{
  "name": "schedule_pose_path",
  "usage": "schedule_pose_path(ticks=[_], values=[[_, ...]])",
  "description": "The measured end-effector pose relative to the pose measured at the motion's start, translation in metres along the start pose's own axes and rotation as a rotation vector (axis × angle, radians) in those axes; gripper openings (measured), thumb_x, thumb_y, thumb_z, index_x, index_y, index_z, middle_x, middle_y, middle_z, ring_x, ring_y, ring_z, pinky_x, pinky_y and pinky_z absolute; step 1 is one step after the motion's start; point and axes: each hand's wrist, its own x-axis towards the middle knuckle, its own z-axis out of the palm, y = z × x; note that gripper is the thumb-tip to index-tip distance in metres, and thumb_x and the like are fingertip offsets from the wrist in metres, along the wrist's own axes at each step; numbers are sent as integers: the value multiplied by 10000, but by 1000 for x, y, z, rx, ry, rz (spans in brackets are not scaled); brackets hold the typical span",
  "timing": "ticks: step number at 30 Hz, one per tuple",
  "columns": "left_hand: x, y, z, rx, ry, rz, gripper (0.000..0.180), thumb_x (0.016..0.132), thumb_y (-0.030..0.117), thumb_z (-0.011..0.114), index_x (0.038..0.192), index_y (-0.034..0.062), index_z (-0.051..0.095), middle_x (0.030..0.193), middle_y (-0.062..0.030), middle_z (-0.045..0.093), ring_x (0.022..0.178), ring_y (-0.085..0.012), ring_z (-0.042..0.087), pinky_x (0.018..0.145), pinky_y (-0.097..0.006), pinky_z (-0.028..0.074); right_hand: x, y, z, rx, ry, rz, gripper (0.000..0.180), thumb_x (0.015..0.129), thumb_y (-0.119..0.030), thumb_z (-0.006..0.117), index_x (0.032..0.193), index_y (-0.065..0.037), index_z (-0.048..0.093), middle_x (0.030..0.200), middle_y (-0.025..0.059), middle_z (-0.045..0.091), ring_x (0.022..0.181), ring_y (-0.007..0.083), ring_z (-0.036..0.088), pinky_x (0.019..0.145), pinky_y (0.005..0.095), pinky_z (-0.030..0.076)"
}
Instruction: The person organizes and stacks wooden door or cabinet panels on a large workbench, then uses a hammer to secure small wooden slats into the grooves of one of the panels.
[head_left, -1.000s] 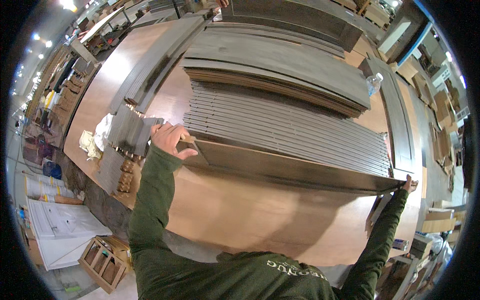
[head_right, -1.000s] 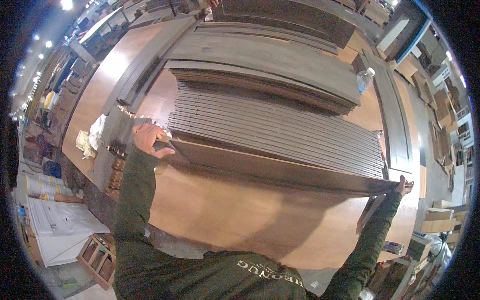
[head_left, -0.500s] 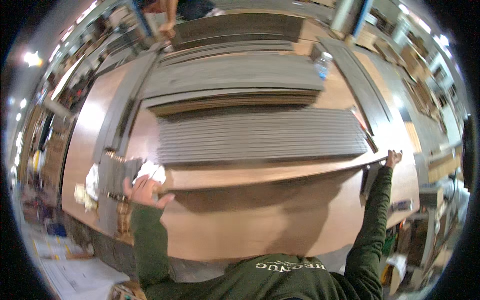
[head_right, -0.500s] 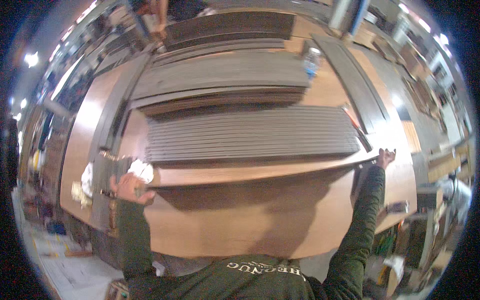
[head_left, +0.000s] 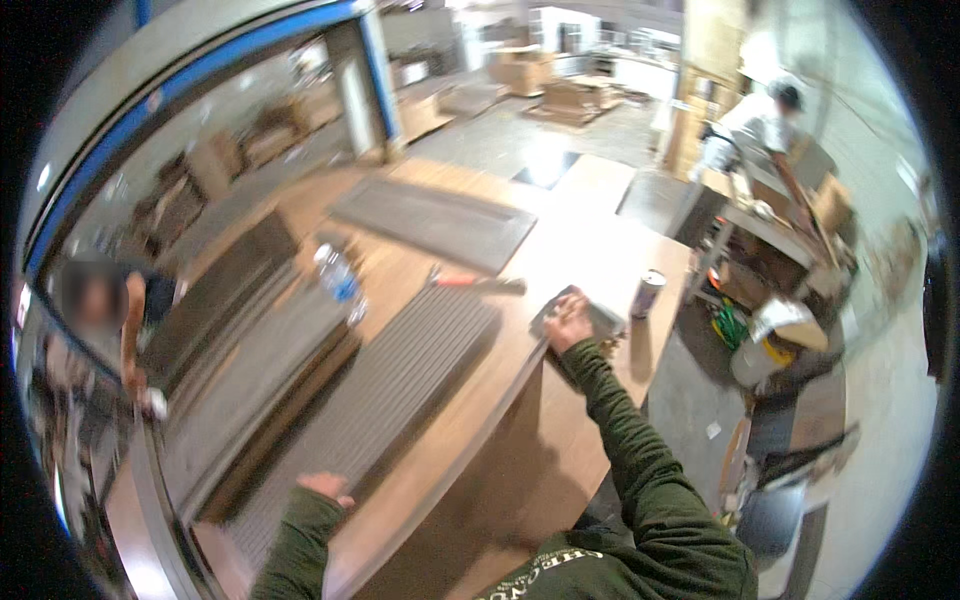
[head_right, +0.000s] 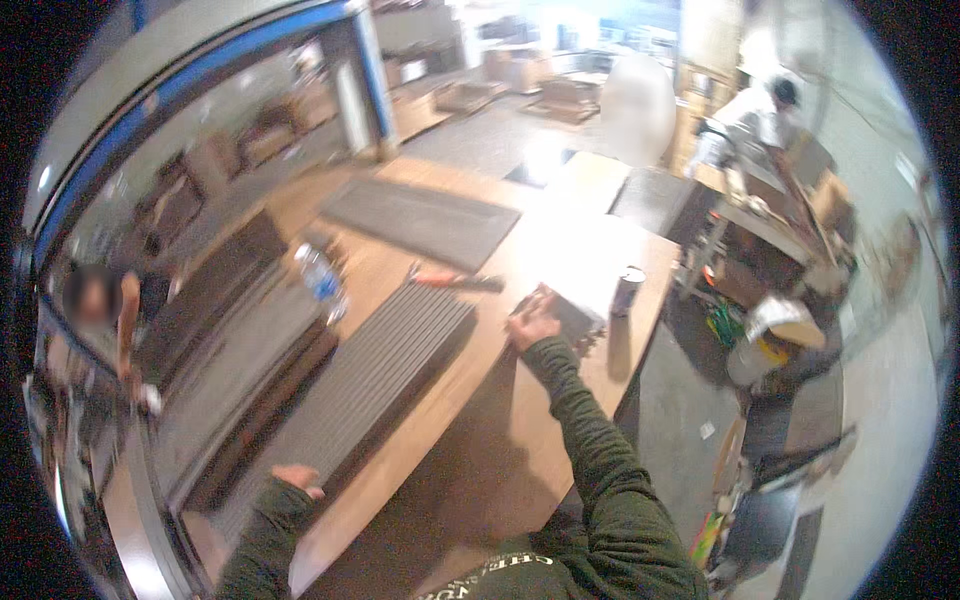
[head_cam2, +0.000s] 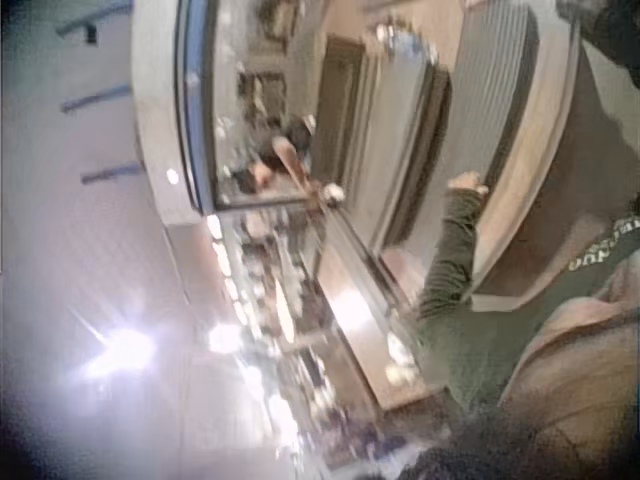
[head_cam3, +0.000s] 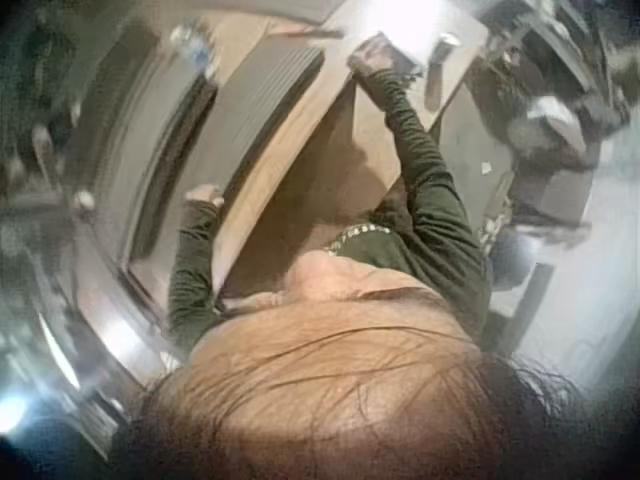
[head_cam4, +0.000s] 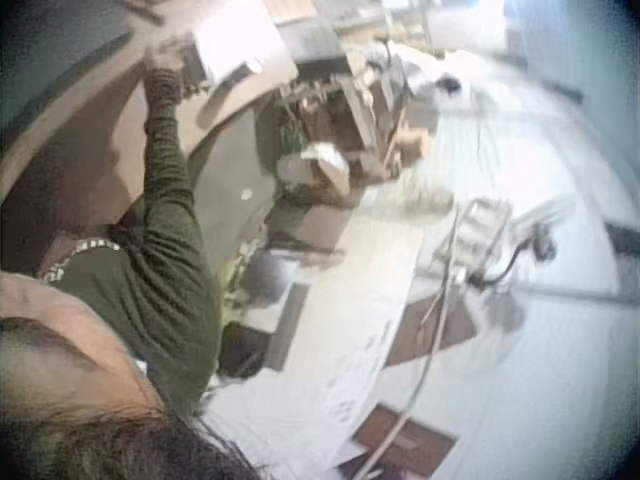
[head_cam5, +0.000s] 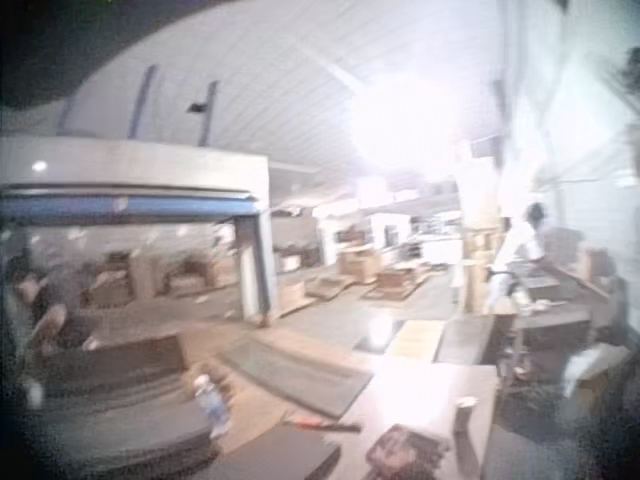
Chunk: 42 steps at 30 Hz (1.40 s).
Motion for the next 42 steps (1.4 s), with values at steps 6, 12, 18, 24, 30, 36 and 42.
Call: schedule_pose_path(ticks=[6, 12, 18, 24, 30, 36, 42], values=[[42, 24, 65, 137, 454, 70, 267, 567, 246, 734, 705, 100, 559, 642, -94, 471, 537, -260, 506, 458, -395, 385, -51, -19, -57, -52, 130, -53, 809, 608, -290, 566, 1270, -48, 168, 1136, 201, 459, 1066, 328, 483, 849, 413, 414], [32, 67, 62, 84, 321, 181, 334, 532, 232, 750, 713, 73, 520, 734, -107, 463, 692, -276, 510, 556, -417, 393, -61, -7, -64, 103, 164, -63, 766, 632, -230, 570, 1265, -47, 179, 1077, 175, 451, 992, 324, 491, 842, 393, 415], [21, 73, 67, -144, 91, -202, 763, 572, 431, 756, 1151, 68, 417, 1037, -154, 493, 901, -316, 519, 717, -438, 416, -62, 1, -59, 171, 183, -132, 744, 645, -197, 555, 1263, -35, 175, 1074, 184, 429, 995, 309, 480, 859, 389, 398], [30, 69, 8, -69, -507, -395, 795, 467, 475, 752, 1103, 61, 513, 1039, -147, 504, 988, -297, 495, 879, -436, 373, -54, -7, -49, 163, 153, -83, 773, 630, -230, 578, 1263, -35, 180, 1095, 202, 439, 1023, 339, 475, 896, 424, 378], [-25, 24, -78, 2, -66, -304, 656, 454, 295, 751, 995, 34, 488, 947, -157, 464, 803, -304, 506, 630, -420, 451, -41, -21, -34, 217, 160, -124, 856, 621, -396, 663, 1267, -31, 236, 1183, 259, 379, 1133, 380, 393, 963, 434, 323], [-77, 47, -122, 79, 416, -224, 704, 473, 330, 701, 1079, 35, 499, 735, -151, 472, 548, -311, 469, 462, -435, 353, -32, -44, -35, 143, -74, -119, 1071, 522, -644, 694, 1295, -41, 263, 1232, 258, 350, 1178, 387, 351, 994, 436, 294], [-94, 58, -120, -2, 544, -189, 788, 553, 433, 661, 1203, 38, 454, 764, -163, 496, 599, -311, 502, 496, -430, 384, -29, -44, -28, 162, -55, -103, 1067, 484, -643, 713, 1278, -63, 298, 1221, 232, 361, 1186, 377, 335, 985, 442, 306]])
